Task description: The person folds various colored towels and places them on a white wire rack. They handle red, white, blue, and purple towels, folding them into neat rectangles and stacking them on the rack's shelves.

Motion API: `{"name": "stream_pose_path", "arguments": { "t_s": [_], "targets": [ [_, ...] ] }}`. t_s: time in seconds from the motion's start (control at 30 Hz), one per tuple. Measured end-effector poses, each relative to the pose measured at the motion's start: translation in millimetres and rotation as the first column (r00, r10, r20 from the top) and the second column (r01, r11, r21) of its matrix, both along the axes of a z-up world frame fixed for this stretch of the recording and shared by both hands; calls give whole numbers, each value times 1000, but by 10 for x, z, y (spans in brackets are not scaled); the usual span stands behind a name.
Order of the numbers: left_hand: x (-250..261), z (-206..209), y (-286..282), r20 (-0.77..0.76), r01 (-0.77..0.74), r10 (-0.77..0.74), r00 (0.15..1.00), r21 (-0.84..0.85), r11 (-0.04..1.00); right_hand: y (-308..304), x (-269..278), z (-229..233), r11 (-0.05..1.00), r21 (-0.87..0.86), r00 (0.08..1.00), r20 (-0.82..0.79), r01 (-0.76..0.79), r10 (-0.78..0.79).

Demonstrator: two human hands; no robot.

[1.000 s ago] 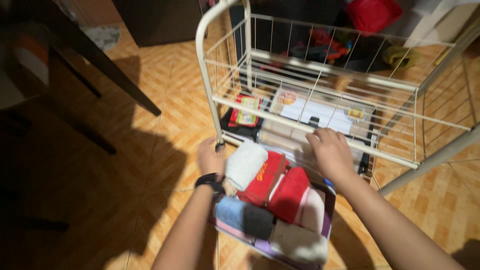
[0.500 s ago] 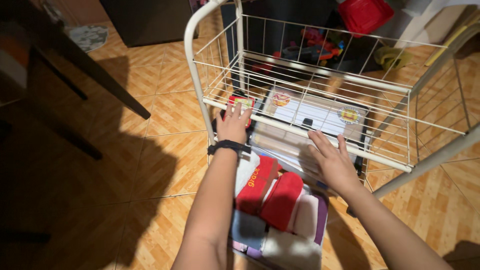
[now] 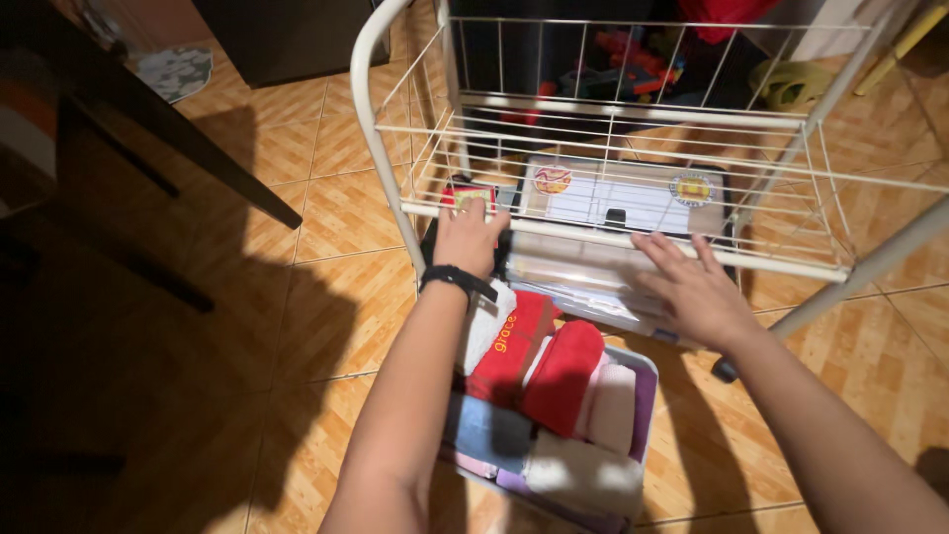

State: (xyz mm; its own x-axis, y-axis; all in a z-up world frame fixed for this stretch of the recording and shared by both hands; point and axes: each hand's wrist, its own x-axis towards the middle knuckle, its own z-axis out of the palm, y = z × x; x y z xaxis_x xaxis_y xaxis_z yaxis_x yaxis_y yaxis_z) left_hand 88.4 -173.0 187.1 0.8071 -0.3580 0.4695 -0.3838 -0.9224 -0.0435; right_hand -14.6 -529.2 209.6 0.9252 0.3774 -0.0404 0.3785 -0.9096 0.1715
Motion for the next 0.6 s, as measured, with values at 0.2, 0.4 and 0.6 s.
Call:
{"name": "stream_pose_path", "arguments": {
  "t_s": [0.2,0.4,0.6],
  "targets": [
    [-382,29,-179,58,32,-30,998,-27,999,-178,-48,-185,979,200,996,77,33,-50],
    [-535,90,-197,23,35,-34,999,-29,999,-243,-63,-373,955,295,986,168,-35,-16],
    [-822,45,-219,59,28,-23,998,-88,996,-231,-119,-558,931,356,950,311,-84,-34]
  ]
}}
